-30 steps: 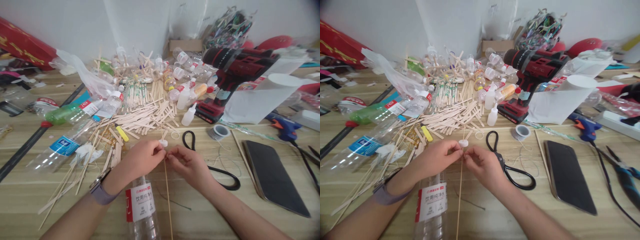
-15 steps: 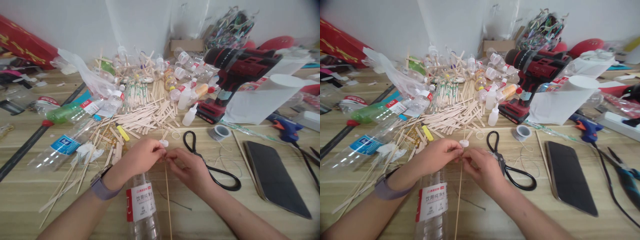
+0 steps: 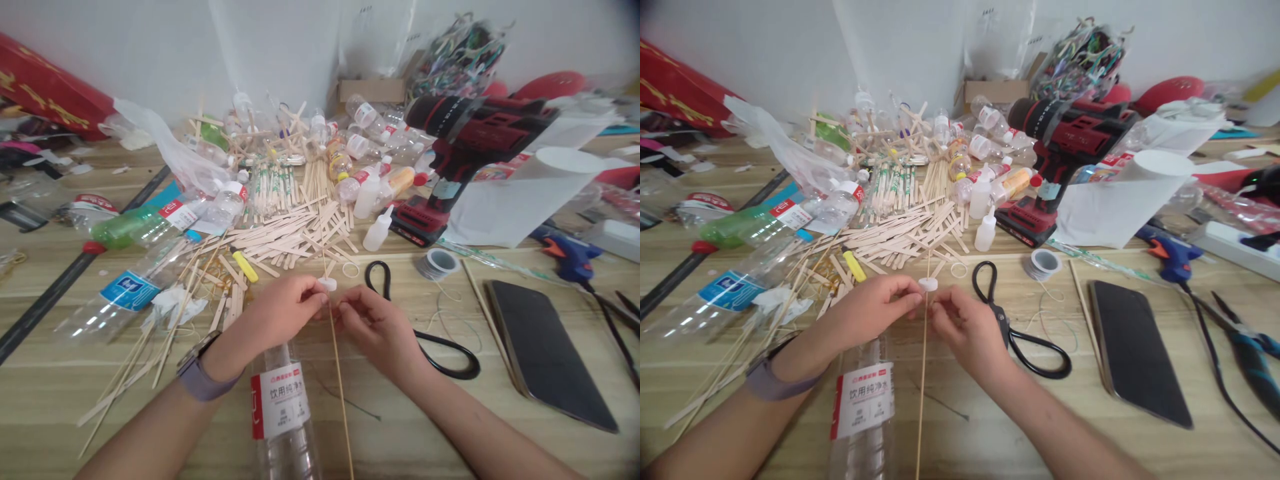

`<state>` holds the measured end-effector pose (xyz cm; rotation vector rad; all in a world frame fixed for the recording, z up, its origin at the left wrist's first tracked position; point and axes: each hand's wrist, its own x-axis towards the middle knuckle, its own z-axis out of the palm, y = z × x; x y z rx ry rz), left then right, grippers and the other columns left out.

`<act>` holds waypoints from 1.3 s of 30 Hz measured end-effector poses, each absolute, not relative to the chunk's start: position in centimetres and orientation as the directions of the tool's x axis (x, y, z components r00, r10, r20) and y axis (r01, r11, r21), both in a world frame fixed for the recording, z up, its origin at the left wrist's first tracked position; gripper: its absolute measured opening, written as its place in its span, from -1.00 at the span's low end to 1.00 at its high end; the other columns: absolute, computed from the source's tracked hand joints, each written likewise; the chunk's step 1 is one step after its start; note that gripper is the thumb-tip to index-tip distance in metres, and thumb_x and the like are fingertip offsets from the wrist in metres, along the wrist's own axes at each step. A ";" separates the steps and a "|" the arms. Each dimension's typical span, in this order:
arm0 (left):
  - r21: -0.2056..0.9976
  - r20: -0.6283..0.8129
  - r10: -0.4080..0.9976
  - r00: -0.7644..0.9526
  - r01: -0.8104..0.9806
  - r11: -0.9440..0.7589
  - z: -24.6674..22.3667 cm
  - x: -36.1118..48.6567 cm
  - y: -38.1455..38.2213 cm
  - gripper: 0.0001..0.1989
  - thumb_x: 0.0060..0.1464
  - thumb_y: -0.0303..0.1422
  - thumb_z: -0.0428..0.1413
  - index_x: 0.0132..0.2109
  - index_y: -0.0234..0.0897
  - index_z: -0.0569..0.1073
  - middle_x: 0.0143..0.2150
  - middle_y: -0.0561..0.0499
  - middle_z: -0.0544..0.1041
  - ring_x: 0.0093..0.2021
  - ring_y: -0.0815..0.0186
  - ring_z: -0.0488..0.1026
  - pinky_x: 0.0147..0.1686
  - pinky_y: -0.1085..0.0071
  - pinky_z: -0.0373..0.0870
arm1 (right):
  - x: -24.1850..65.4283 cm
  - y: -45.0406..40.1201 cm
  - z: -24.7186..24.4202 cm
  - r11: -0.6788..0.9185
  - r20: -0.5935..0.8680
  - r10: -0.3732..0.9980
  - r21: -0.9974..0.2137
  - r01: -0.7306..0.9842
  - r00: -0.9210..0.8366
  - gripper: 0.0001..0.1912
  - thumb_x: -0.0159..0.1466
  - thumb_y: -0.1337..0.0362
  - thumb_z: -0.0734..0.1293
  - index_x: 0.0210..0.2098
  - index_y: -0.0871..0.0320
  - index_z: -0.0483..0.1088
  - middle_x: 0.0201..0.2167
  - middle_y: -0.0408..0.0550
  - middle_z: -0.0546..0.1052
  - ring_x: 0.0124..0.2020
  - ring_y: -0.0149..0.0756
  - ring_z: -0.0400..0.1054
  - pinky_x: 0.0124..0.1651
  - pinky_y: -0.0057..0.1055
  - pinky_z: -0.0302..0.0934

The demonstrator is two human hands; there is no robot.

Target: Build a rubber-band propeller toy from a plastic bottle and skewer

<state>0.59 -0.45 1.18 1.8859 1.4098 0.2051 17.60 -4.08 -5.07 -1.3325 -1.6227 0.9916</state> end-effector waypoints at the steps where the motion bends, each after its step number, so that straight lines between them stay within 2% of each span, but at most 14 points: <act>1: 0.641 -0.285 0.886 0.366 0.760 -0.108 1.2 0.5 -0.5 -0.76 0.17 -0.30 -0.02 -0.42 -0.22 0.44 -0.48 0.10 0.51 -0.46 0.33 0.40 -0.45 0.43 0.17 | 17.6 -4.0 -5.1 0.128 0.091 0.989 -0.922 0.365 -0.117 -0.87 0.24 0.27 0.23 -0.43 0.10 0.33 -0.56 -0.14 0.53 -0.56 -0.36 0.39 -0.52 -0.49 0.21; 12: 0.581 -0.285 0.908 0.307 0.808 -0.091 1.4 0.4 -0.6 -0.78 0.15 -0.34 -0.04 -0.43 -0.22 0.41 -0.48 0.10 0.49 -0.51 0.35 0.33 -0.49 0.42 0.12 | 17.9 -3.6 -5.4 0.149 0.142 0.989 -0.904 0.401 -0.048 -0.88 0.24 0.27 0.21 -0.42 0.10 0.32 -0.51 -0.11 0.46 -0.52 -0.33 0.33 -0.47 -0.43 0.23; 16: 0.577 -0.286 0.908 0.305 0.812 -0.091 1.4 0.5 -0.6 -0.78 0.16 -0.35 -0.04 -0.42 -0.23 0.41 -0.48 0.10 0.49 -0.50 0.35 0.34 -0.47 0.41 0.12 | 18.1 -3.6 -5.3 0.265 0.261 0.963 -0.880 0.394 -0.065 -0.88 0.23 0.33 0.23 -0.45 0.09 0.32 -0.32 -0.02 0.53 -0.30 -0.26 0.42 -0.25 -0.37 0.30; 19: 0.573 -0.283 0.909 0.305 0.814 -0.095 1.4 0.5 -0.6 -0.79 0.16 -0.35 -0.03 -0.41 -0.23 0.41 -0.49 0.10 0.47 -0.49 0.34 0.35 -0.46 0.41 0.13 | 18.2 -3.6 -5.1 0.410 0.377 0.912 -0.833 0.371 -0.159 -0.87 0.22 0.41 0.23 -0.42 0.08 0.34 -0.22 0.01 0.57 -0.15 -0.23 0.46 -0.13 -0.32 0.32; 22: 0.567 -0.274 0.913 0.302 0.818 -0.101 1.3 0.6 -0.6 -0.80 0.17 -0.36 -0.04 -0.40 -0.23 0.41 -0.48 0.10 0.47 -0.46 0.33 0.36 -0.46 0.41 0.13 | 18.4 -3.7 -4.8 0.441 0.373 0.894 -0.826 0.351 -0.247 -0.86 0.21 0.45 0.23 -0.37 0.08 0.34 -0.14 0.03 0.60 -0.09 -0.22 0.50 -0.09 -0.29 0.35; 26: 0.565 -0.264 0.914 0.307 0.817 -0.111 1.2 0.5 -0.6 -0.80 0.16 -0.39 -0.05 -0.38 -0.23 0.42 -0.46 0.09 0.47 -0.45 0.31 0.37 -0.47 0.41 0.12 | 18.6 -3.8 -4.6 0.433 0.326 0.889 -0.826 0.362 -0.320 -0.85 0.23 0.45 0.22 -0.34 0.05 0.30 -0.07 0.03 0.62 -0.06 -0.20 0.53 -0.14 -0.32 0.40; 39: 0.542 -0.290 0.912 0.292 0.835 -0.095 1.4 0.5 -0.7 -0.78 0.17 -0.32 -0.07 -0.41 -0.22 0.37 -0.51 0.10 0.40 -0.48 0.31 0.33 -0.49 0.39 0.07 | 18.9 -3.7 -4.1 0.550 0.392 0.829 -0.705 0.448 -0.399 -0.82 0.23 0.47 0.19 -0.34 0.03 0.25 -0.04 0.03 0.62 -0.08 -0.24 0.56 -0.19 -0.41 0.42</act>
